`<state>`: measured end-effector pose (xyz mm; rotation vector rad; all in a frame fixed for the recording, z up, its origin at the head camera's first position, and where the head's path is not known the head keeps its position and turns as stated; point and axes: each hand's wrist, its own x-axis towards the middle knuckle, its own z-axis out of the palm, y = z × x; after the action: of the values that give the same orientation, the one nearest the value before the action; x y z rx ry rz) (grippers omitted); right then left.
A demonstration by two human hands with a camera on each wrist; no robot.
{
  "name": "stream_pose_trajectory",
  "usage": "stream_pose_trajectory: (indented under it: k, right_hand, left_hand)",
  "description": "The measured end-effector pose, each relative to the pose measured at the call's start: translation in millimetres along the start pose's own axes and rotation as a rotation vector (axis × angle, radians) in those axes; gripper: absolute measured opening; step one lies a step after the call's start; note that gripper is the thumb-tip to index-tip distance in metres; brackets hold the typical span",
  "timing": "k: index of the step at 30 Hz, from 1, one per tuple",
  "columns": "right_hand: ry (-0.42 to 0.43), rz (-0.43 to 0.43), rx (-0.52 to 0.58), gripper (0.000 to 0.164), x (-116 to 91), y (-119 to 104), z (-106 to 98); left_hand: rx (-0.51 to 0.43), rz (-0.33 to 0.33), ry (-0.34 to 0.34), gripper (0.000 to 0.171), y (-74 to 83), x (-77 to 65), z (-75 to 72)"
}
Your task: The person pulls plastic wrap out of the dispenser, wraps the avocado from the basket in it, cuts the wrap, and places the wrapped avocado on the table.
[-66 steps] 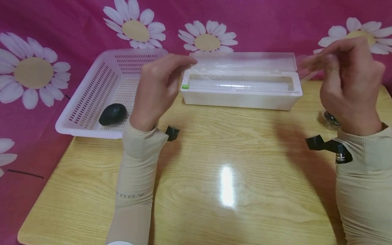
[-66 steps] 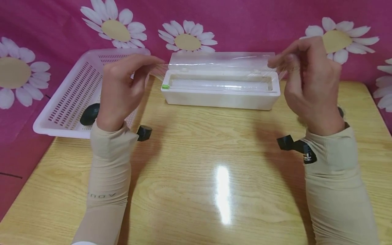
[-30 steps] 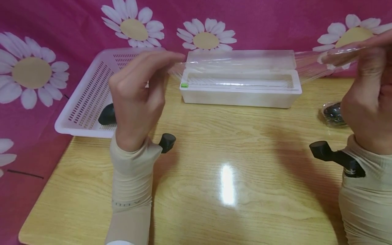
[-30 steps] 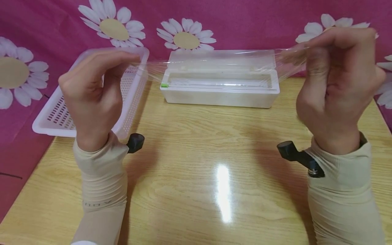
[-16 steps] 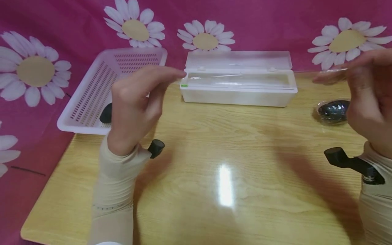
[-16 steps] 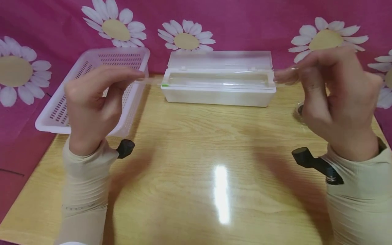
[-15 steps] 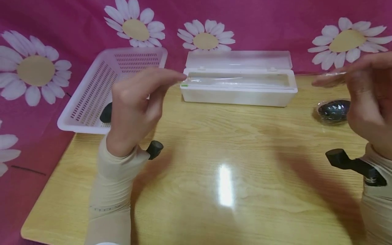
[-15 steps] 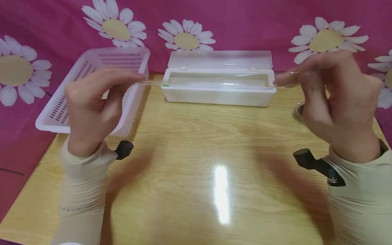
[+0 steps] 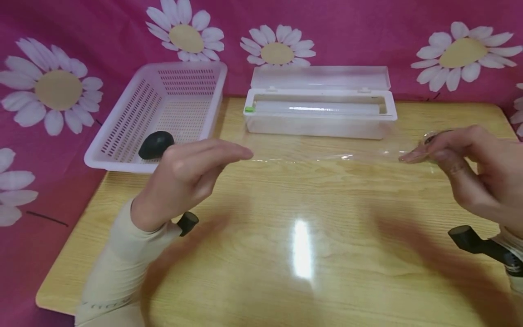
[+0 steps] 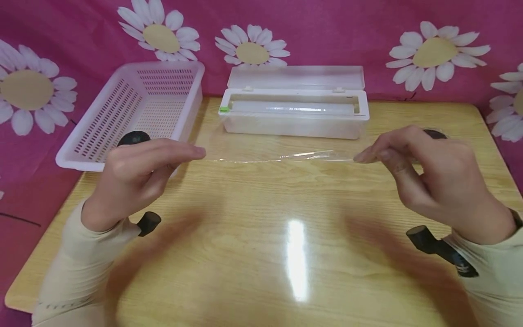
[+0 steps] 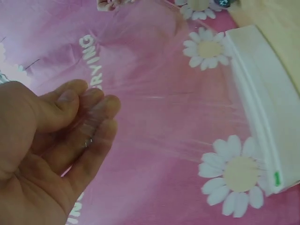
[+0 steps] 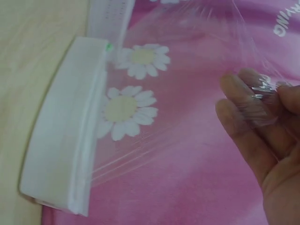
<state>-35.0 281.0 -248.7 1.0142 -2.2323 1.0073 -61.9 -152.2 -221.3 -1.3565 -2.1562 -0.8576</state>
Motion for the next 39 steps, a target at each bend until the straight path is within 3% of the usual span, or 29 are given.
stream_pose_trajectory:
  k: [6, 9, 14, 16, 19, 27, 34, 39]
  right_hand:
    - [-0.192, -0.006, -0.149, 0.04, -1, -8, 2]
    - [-0.267, 0.007, -0.137, 0.037, -5, -7, 8]
    - [-0.379, 0.018, -0.121, 0.012, -13, 0, 20]
    - [-0.414, 0.028, -0.108, 0.023, -16, 3, 26]
    - [-0.456, 0.046, -0.081, 0.037, -22, 7, 32]
    - [-0.515, 0.061, -0.07, 0.048, -38, 13, 43]
    - [-0.568, 0.082, -0.041, 0.048, -47, 18, 52]
    - [-0.632, 0.079, -0.028, 0.045, -51, 23, 58]
  left_hand:
    - [-0.091, 0.0, -0.093, 0.029, -6.7, -14.1, 7.1]
    - [-0.13, -0.01, -0.152, 0.031, -9.2, -21.0, 10.3]
    - [-0.168, -0.03, -0.226, 0.032, -14.3, -29.1, 16.3]
    - [-0.185, -0.04, -0.261, 0.032, -16.3, -32.7, 19.6]
    - [-0.214, -0.056, -0.321, 0.029, -19.1, -39.1, 26.2]
    - [-0.22, -0.125, -0.458, 0.018, -20.4, -51.9, 45.5]
    - [-0.231, -0.159, -0.6, 0.017, -26.1, -57.7, 60.1]
    - [-0.251, -0.167, -0.662, 0.018, -31.6, -60.7, 69.8]
